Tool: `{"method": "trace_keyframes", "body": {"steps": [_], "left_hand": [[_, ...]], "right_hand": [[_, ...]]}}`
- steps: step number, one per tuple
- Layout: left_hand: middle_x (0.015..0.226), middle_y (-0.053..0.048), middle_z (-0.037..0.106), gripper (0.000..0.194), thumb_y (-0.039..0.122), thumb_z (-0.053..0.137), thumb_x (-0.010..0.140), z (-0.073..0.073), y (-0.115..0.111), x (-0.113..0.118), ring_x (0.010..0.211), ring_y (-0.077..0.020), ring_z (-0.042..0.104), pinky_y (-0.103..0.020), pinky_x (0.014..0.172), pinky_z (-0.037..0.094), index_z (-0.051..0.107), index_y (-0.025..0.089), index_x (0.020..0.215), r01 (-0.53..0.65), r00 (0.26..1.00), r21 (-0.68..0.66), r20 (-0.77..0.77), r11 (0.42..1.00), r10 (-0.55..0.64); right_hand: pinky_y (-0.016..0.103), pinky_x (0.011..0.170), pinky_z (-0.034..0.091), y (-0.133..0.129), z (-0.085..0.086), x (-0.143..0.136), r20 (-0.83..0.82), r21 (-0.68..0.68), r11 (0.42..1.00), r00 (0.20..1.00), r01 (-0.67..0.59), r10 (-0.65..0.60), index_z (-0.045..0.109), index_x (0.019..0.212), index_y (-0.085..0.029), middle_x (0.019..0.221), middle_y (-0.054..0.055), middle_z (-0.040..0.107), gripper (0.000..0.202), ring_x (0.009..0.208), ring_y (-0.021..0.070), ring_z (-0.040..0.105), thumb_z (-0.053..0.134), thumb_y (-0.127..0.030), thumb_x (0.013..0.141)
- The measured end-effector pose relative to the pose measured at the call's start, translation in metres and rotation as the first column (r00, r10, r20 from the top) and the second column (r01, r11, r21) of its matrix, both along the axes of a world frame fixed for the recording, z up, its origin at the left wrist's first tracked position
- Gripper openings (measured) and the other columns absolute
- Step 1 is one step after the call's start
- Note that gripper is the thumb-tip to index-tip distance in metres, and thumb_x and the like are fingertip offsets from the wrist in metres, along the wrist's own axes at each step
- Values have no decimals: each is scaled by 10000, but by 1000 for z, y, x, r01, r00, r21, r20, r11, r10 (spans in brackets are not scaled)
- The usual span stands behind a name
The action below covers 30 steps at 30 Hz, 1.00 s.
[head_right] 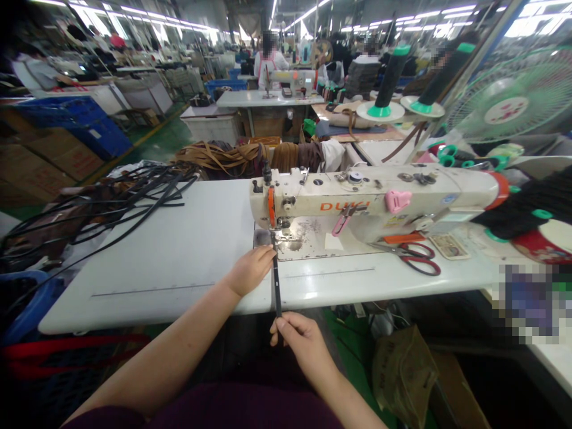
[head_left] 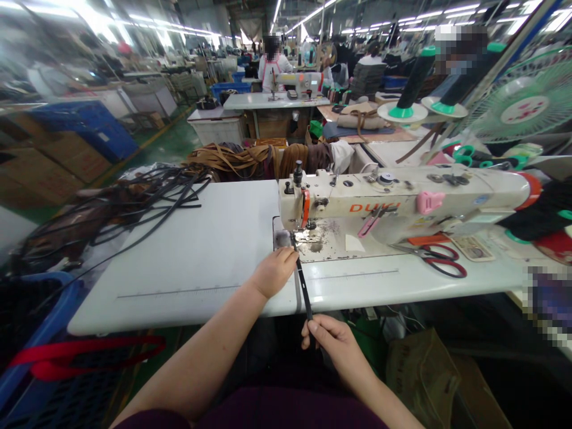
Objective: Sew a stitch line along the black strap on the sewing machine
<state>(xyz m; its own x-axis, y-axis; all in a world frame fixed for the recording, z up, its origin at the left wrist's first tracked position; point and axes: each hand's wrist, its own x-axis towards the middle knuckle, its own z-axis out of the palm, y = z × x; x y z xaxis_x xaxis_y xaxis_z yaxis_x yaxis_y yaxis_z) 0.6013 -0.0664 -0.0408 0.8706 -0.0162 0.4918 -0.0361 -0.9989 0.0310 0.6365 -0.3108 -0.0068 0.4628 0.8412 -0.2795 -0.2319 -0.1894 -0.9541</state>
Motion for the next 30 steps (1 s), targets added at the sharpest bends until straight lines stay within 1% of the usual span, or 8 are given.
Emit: {"method": "trace_keyframes", "body": {"steps": [5,8,14,18,21,23,26,30], "left_hand": [[1169,-158,693,215,182,450,1048,2,-1,0,1139,-258,677,-426,1063,563,644,126,1124,10,1000,-10,-5,1000,-10],[1179,-162,690,218,183,446,1050,3,-2,0,1127,-255,683,-434,1054,568,650,136,1108,-6,1000,-23,-12,1000,6],[1190,-146,686,214,174,446,1044,2,-2,0,1159,-251,675,-439,1069,561,640,165,1134,-20,999,-59,-33,998,19],[1260,-146,660,233,167,451,1037,2,-1,3,1228,-253,647,-445,1113,532,600,167,1216,-36,998,-111,-62,993,29],[1316,-152,639,297,162,477,1020,1,0,5,1280,-262,621,-459,1136,515,549,164,1308,-60,996,-163,-82,985,47],[1332,-154,630,326,163,492,1011,0,0,6,1291,-265,616,-464,1137,514,530,164,1334,-68,995,-183,-82,981,54],[1306,-147,639,285,165,490,1012,0,-1,5,1267,-259,631,-455,1129,521,554,167,1290,-64,997,-165,-58,984,55],[1230,-141,665,201,175,471,1028,2,-2,3,1203,-255,659,-443,1100,539,600,167,1183,-50,998,-90,-49,995,46]], "right_hand": [[282,634,399,0,2,-1,9,-4,1000,1000,0,0,758,782,-180,684,35,715,498,646,159,559,674,-649,929],[291,638,405,0,4,0,20,-11,1000,1000,6,-6,756,767,-187,689,37,716,511,648,168,556,669,-666,923],[306,642,399,0,8,0,39,-29,1000,999,6,-5,749,752,-195,673,37,696,534,648,186,546,657,-697,909],[303,644,389,0,7,0,32,-27,1000,999,3,-2,748,749,-193,667,34,689,515,650,181,545,659,-671,918],[301,637,378,0,5,0,26,-25,1000,1000,7,-7,745,736,-192,658,31,684,512,639,175,531,661,-664,916],[296,629,374,-1,4,0,17,-28,1000,1000,8,-8,742,737,-189,656,30,683,509,632,170,527,667,-661,912],[288,632,383,-2,3,-1,6,-32,999,1000,12,-12,741,753,-185,664,32,687,501,639,169,539,673,-655,913],[293,654,415,-1,3,-1,-19,-28,1000,1000,2,-2,729,764,-186,678,33,677,503,661,181,561,689,-670,895]]}}
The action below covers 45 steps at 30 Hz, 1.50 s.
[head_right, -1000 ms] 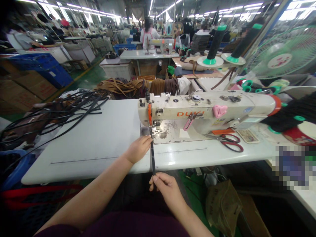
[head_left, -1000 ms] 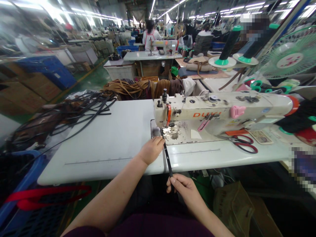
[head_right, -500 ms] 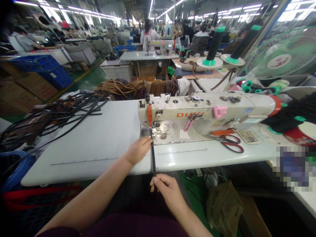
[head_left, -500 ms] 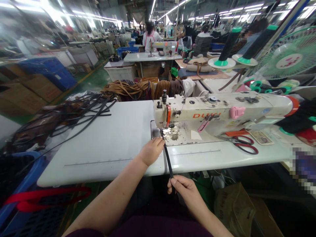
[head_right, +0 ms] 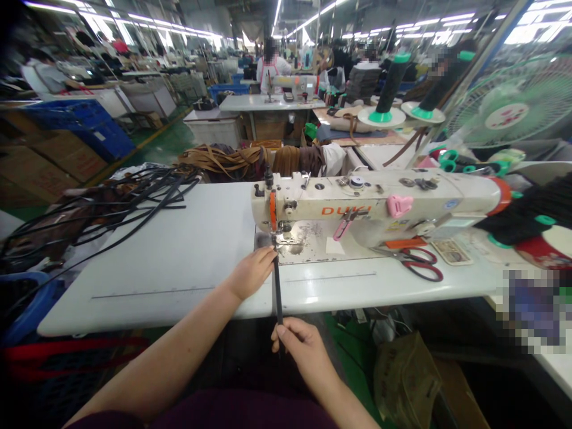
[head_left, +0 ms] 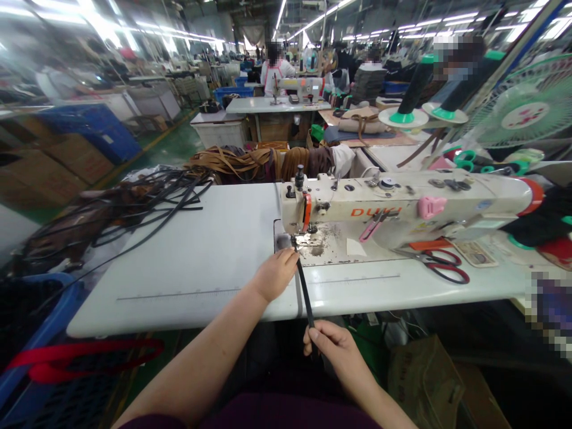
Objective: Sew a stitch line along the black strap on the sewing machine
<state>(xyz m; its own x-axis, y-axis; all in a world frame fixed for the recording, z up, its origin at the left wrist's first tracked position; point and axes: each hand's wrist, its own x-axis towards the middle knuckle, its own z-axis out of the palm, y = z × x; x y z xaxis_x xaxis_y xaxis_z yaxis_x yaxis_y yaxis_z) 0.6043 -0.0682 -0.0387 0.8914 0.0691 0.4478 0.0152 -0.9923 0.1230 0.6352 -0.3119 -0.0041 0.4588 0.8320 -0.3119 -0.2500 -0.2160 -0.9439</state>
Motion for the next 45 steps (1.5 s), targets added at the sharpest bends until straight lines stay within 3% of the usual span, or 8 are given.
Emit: {"method": "trace_keyframes", "body": {"steps": [10,15,24,32,36,40,43,45], "left_hand": [[1180,-122,665,163,169,479,1033,4,0,1,1224,-261,631,-447,1111,522,616,167,1122,-2,996,56,-88,998,7],[1212,-137,655,127,141,534,1002,9,-1,0,1211,-255,633,-407,1100,523,618,153,1097,2,994,43,-106,999,3],[1170,-112,667,159,122,491,1009,21,-1,-2,1112,-242,661,-419,1094,504,614,166,1099,7,990,27,-140,1000,-3],[1144,-103,666,156,116,521,996,26,0,-4,1106,-232,641,-411,1132,479,641,168,1080,30,999,-11,-38,1000,-30],[1158,-117,654,150,99,547,967,22,6,-7,1140,-249,629,-435,1127,485,654,167,1048,-31,999,-36,-7,999,31],[1218,-126,636,231,33,587,885,19,22,-19,1154,-276,611,-473,1068,516,677,182,1036,-218,975,-74,18,973,219],[1229,-117,623,306,-8,579,854,18,32,-32,1129,-279,611,-473,1030,528,697,200,1045,-336,941,-95,13,937,338],[1177,-105,622,323,-2,577,860,18,33,-41,1067,-270,619,-451,971,547,700,213,1066,-351,936,-103,-35,931,349]], "right_hand": [[341,830,478,2,-5,3,171,9,1000,985,-30,28,701,733,-208,857,58,694,469,879,254,623,712,-651,887],[348,846,491,4,-7,2,215,-38,999,976,-16,24,720,771,-207,852,62,687,481,876,256,621,719,-677,874],[394,874,521,14,-13,-2,166,-97,995,985,-35,51,753,1036,-207,904,88,757,629,910,300,682,746,-782,781],[370,863,493,23,1,-3,219,-115,991,971,-74,98,759,958,-212,818,63,744,543,869,279,661,663,-741,882],[352,836,494,27,2,-9,224,-94,965,939,-245,261,767,877,-212,816,57,733,458,841,260,657,645,-650,932],[329,799,489,26,-3,-14,315,-127,894,837,-430,447,785,840,-221,807,47,712,279,814,236,649,637,-432,948],[300,771,486,21,-11,-11,421,-242,864,755,-441,503,790,819,-222,828,51,693,183,832,225,655,638,-275,907],[274,736,473,17,-17,-8,478,-342,839,691,-423,542,786,813,-217,861,55,683,167,828,207,650,636,-207,885]]}}
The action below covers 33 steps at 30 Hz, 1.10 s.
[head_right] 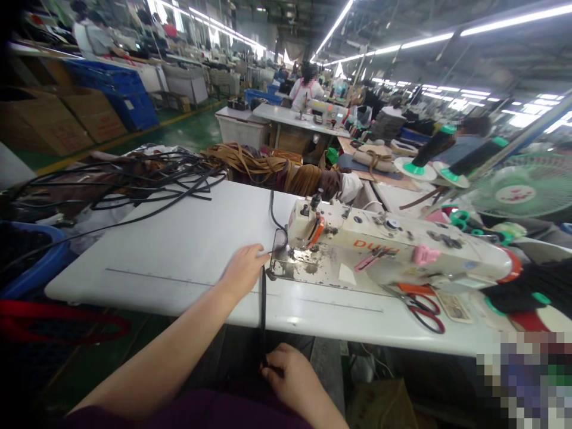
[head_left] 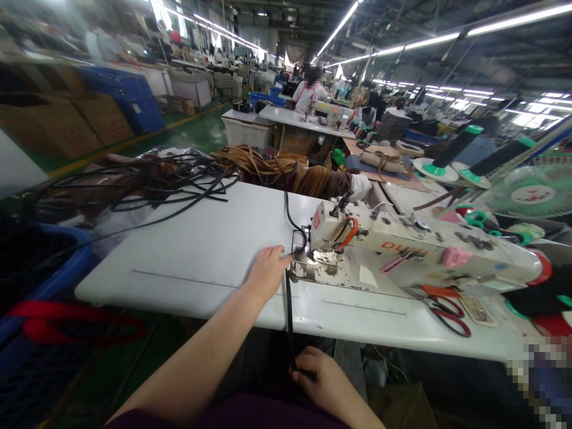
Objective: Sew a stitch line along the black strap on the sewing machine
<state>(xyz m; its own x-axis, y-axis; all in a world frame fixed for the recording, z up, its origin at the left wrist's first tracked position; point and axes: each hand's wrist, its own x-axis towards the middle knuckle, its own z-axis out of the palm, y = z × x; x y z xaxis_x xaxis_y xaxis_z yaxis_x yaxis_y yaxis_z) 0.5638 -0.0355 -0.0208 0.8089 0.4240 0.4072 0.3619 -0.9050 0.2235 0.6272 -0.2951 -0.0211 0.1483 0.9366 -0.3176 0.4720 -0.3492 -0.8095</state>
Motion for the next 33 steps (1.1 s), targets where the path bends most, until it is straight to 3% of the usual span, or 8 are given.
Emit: {"method": "trace_keyframes", "body": {"steps": [2,5,12,16,21,26,30,33], "left_hand": [[1079,-92,621,283,38,566,902,1,-2,-6,1004,-261,619,-430,913,557,696,219,1077,20,998,-37,-64,999,-23],[1056,-90,633,251,79,520,960,3,-7,-9,1043,-258,614,-424,941,549,685,213,1095,67,990,-103,-116,992,-79],[1461,-135,597,330,22,531,892,-1,-1,1,1358,-263,548,-448,1181,450,696,171,1136,166,986,-282,26,945,-166],[1473,-99,612,275,5,600,778,1,12,15,1432,-263,502,-461,1242,390,740,205,903,239,969,-399,41,885,-243],[1581,-58,518,280,-11,690,657,1,24,30,1523,-309,400,-476,1283,322,772,219,793,322,940,-509,75,798,-332],[1525,-45,581,347,-53,644,667,-3,28,32,1545,-293,371,-464,1293,298,786,225,818,442,895,-565,228,697,-383],[1449,-42,647,506,-90,595,650,-3,28,31,1545,-285,366,-484,1292,286,798,244,972,484,872,-605,272,632,-407],[1424,-67,660,521,-35,684,680,1,25,33,1490,-300,442,-489,1269,314,769,238,1115,490,870,-654,329,576,-366]], "right_hand": [[255,702,450,-2,-4,2,87,-60,997,995,-41,46,776,797,-205,865,51,667,164,805,186,634,637,-156,869],[235,679,427,2,-8,1,83,-103,988,989,-116,125,748,750,-178,818,28,634,135,779,165,615,672,-101,831],[218,736,481,10,-8,-10,-51,-37,980,980,-196,194,767,784,-177,854,17,652,75,810,157,635,748,-153,852],[242,793,501,8,-13,-11,-120,42,981,974,-189,193,817,882,-191,863,30,671,79,829,171,641,738,-189,875],[269,807,522,3,-22,-12,-155,76,979,967,-191,201,839,945,-204,880,58,693,222,840,193,658,716,-388,938],[278,797,528,-4,-28,-13,-151,105,981,972,-163,178,839,934,-205,887,71,692,379,863,209,676,695,-556,931],[281,774,518,-3,-31,-15,-155,94,981,971,-170,183,844,950,-195,872,77,712,347,868,216,680,686,-503,936],[269,752,508,1,-33,-17,-153,98,979,970,-177,191,844,920,-193,881,75,709,277,853,208,680,704,-433,923]]}}
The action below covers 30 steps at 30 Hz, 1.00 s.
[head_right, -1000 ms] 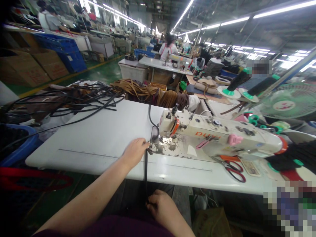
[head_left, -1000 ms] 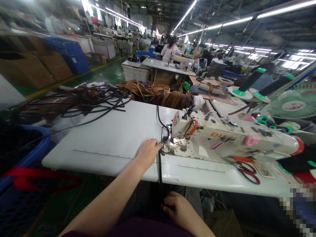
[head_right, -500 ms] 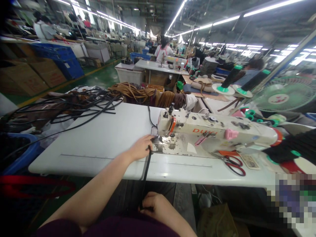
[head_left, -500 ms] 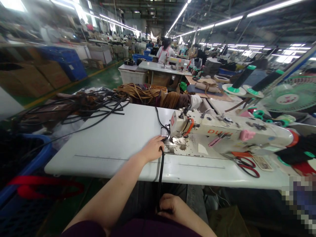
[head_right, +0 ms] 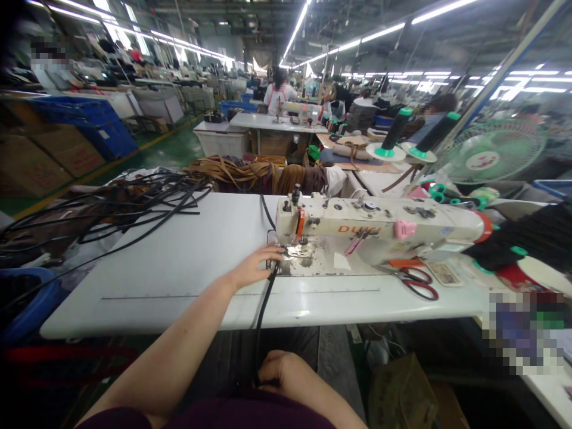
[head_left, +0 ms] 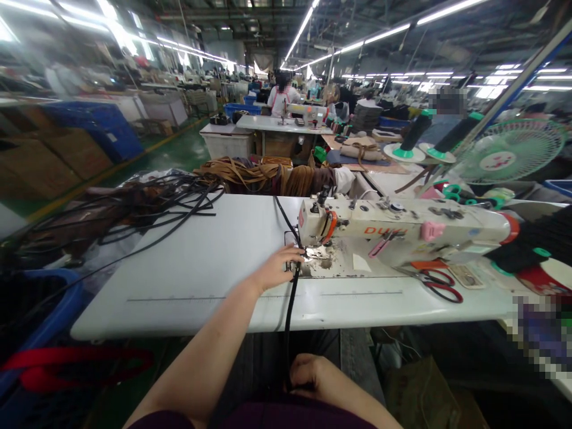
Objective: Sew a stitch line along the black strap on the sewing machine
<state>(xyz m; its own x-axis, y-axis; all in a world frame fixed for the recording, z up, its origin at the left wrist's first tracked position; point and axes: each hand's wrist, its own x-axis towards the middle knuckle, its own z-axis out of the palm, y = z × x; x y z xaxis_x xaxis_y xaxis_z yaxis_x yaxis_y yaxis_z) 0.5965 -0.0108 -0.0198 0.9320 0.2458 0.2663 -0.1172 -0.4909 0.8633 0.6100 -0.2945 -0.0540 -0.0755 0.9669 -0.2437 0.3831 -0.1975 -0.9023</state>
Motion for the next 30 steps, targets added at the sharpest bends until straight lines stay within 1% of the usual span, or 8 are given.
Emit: {"method": "trace_keyframes", "body": {"steps": [4,8,11,15,19,25,27,30], "left_hand": [[1228,-89,731,353,139,785,774,2,-11,11,1162,-257,672,-443,1101,484,736,200,1118,-182,983,-192,-23,964,180],[983,-39,748,295,21,754,730,-3,-19,32,935,-178,705,-332,927,539,701,181,973,-352,933,-339,-55,873,355],[841,-5,706,293,-19,709,733,-9,-19,45,789,-142,681,-271,792,542,655,177,943,-419,903,-363,-71,832,423],[826,12,704,310,-38,642,754,-13,-12,52,775,-144,670,-276,804,531,639,201,953,-505,857,-326,-84,799,508],[902,-6,755,432,-53,562,777,-10,-7,52,927,-196,690,-346,925,522,636,215,1107,-546,837,-192,-106,815,536],[1242,-100,714,406,40,631,803,-5,-11,39,1271,-309,570,-462,1112,436,636,203,1175,-418,886,174,-140,891,443],[1257,-127,684,418,68,624,837,-6,-13,31,1270,-320,556,-494,1130,415,605,188,1238,-432,869,269,-132,861,477],[1231,-143,644,431,32,558,864,-8,-9,17,1216,-302,577,-491,1097,443,568,170,1273,-539,789,365,-97,759,607]], "right_hand": [[255,720,488,6,-2,-4,-22,20,1000,1000,-11,12,838,855,-184,873,64,692,229,833,199,676,737,-387,885],[258,736,490,11,-3,-8,-37,34,999,998,-40,41,839,891,-201,874,52,681,268,842,201,676,726,-444,906],[264,748,496,13,-6,-8,-24,36,998,998,-52,53,835,898,-198,846,53,673,333,853,208,672,691,-496,935],[280,786,509,12,-10,-6,6,25,1000,1000,-5,5,826,932,-178,876,73,688,407,879,215,666,636,-536,975],[289,821,514,9,-10,-2,26,19,999,999,28,-28,821,957,-173,874,78,692,404,912,221,659,626,-526,988],[257,759,514,6,3,-2,81,21,1000,997,-13,11,825,950,-176,901,71,708,277,874,202,688,658,-395,974],[241,723,495,7,7,-1,189,3,999,981,-35,33,821,922,-175,906,64,710,203,856,191,686,671,-308,949],[242,688,455,7,9,4,324,-40,999,946,-9,21,812,858,-192,889,54,701,129,821,188,661,688,-215,883]]}}
